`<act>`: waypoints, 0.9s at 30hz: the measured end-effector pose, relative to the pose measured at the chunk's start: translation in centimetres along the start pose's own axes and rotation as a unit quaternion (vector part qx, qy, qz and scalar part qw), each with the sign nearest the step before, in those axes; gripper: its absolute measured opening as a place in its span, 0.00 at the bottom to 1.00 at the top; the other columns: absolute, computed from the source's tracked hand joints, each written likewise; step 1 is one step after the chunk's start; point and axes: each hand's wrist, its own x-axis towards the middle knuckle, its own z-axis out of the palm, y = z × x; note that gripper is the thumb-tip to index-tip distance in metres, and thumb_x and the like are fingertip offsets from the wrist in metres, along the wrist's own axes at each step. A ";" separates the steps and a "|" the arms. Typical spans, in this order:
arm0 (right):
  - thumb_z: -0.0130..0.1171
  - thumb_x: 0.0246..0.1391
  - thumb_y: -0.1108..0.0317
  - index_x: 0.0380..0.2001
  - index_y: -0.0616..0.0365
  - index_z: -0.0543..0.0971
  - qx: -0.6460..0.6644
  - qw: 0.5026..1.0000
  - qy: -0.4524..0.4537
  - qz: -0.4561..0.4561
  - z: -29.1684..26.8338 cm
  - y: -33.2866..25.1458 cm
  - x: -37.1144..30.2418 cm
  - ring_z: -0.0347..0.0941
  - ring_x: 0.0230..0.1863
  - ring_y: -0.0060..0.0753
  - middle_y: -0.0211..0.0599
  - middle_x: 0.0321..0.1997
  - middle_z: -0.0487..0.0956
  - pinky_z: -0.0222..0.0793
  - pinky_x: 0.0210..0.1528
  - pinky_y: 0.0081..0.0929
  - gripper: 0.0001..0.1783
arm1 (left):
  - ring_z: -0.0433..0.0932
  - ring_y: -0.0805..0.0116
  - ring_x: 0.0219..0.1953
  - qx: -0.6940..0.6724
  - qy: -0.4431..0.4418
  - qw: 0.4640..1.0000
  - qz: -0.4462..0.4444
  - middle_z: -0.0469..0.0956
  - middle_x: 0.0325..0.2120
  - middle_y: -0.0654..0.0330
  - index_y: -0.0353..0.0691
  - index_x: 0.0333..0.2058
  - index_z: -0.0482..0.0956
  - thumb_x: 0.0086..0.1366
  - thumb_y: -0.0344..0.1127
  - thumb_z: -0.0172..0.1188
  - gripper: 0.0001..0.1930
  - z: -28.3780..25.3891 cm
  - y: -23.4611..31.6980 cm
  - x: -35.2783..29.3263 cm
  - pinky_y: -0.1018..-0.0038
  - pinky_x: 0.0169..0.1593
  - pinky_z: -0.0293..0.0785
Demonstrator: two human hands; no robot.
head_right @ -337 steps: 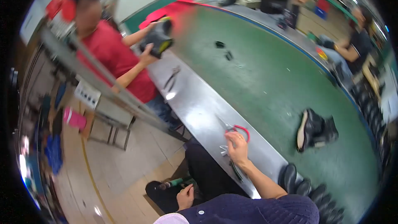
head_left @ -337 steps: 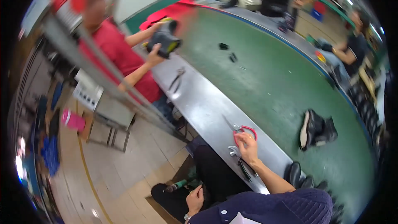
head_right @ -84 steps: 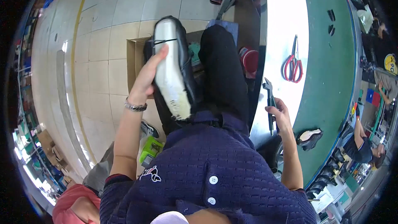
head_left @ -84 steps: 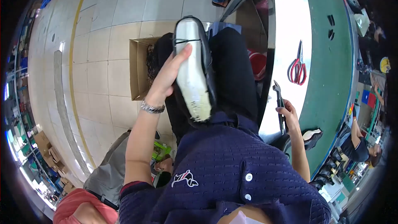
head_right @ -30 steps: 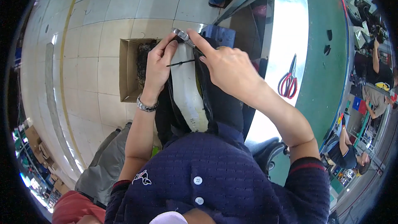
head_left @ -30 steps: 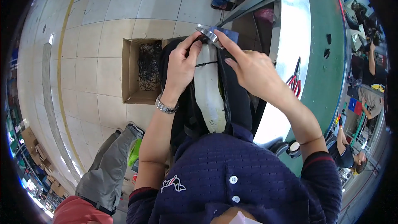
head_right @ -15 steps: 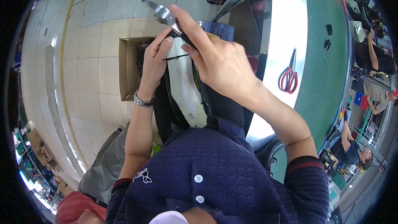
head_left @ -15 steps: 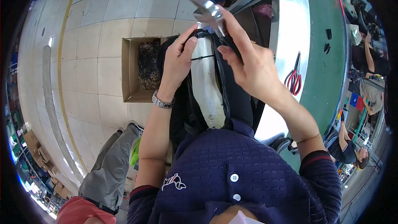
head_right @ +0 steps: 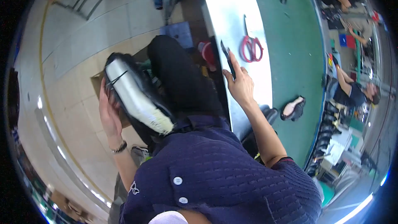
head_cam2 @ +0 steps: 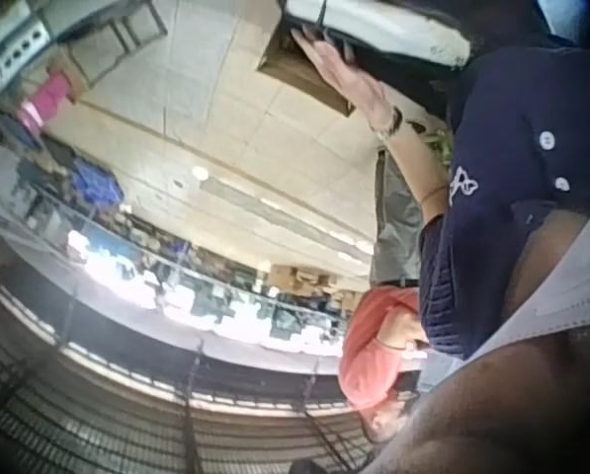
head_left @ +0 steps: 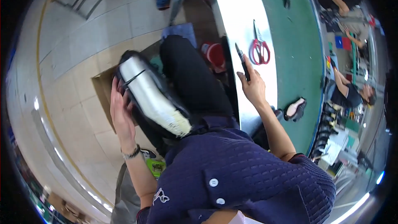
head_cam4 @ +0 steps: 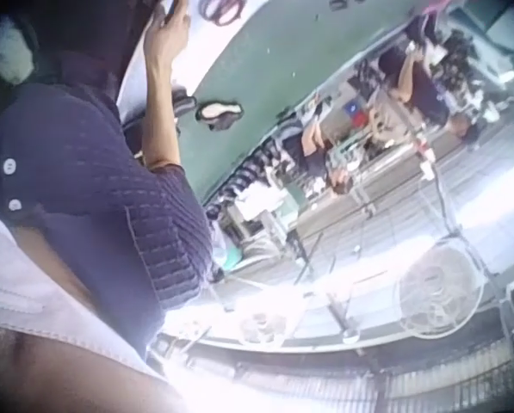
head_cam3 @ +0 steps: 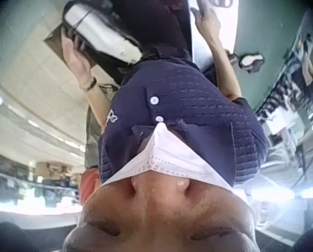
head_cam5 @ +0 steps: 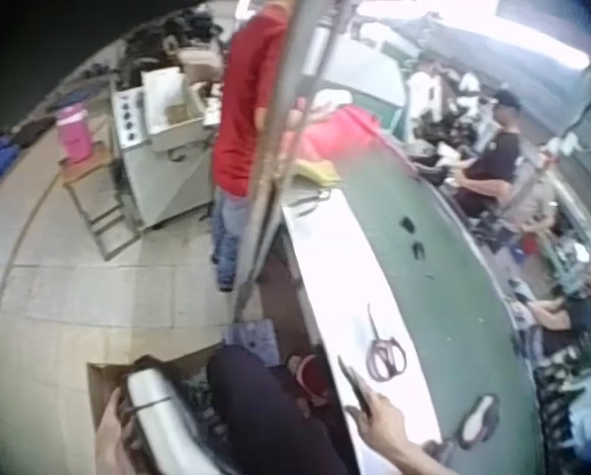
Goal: Inspecting and trimming shoe components on a production line.
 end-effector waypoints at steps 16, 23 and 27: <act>0.66 0.49 0.61 0.47 0.66 0.74 0.047 0.995 0.004 0.092 -0.7 15.4 10.4 0.76 0.27 0.28 0.39 0.26 0.80 0.71 0.31 0.25 0.26 | 0.67 0.70 0.14 0.439 0.159 0.882 0.064 0.71 0.14 0.54 0.31 0.27 0.75 0.64 0.49 0.58 0.22 4.6 -1.9 -5.1 0.72 0.21 0.63; 0.62 0.55 0.58 0.50 0.65 0.70 0.469 0.848 -0.237 0.068 -5.9 3.4 4.9 0.66 0.30 0.17 0.27 0.28 0.71 0.58 0.33 0.16 0.26 | 0.61 0.70 0.14 0.367 0.143 0.915 0.082 0.66 0.12 0.54 0.30 0.25 0.72 0.68 0.47 0.52 0.23 2.8 -2.7 -6.0 0.71 0.20 0.59; 0.57 0.36 0.22 0.55 0.64 0.68 0.457 0.742 -0.490 -0.013 -6.5 -6.6 -1.0 0.58 0.22 0.13 0.19 0.24 0.64 0.51 0.24 0.14 0.58 | 0.55 0.75 0.16 0.300 0.103 0.944 0.089 0.61 0.11 0.59 0.30 0.24 0.70 0.70 0.46 0.50 0.22 1.7 -3.6 -5.8 0.73 0.20 0.55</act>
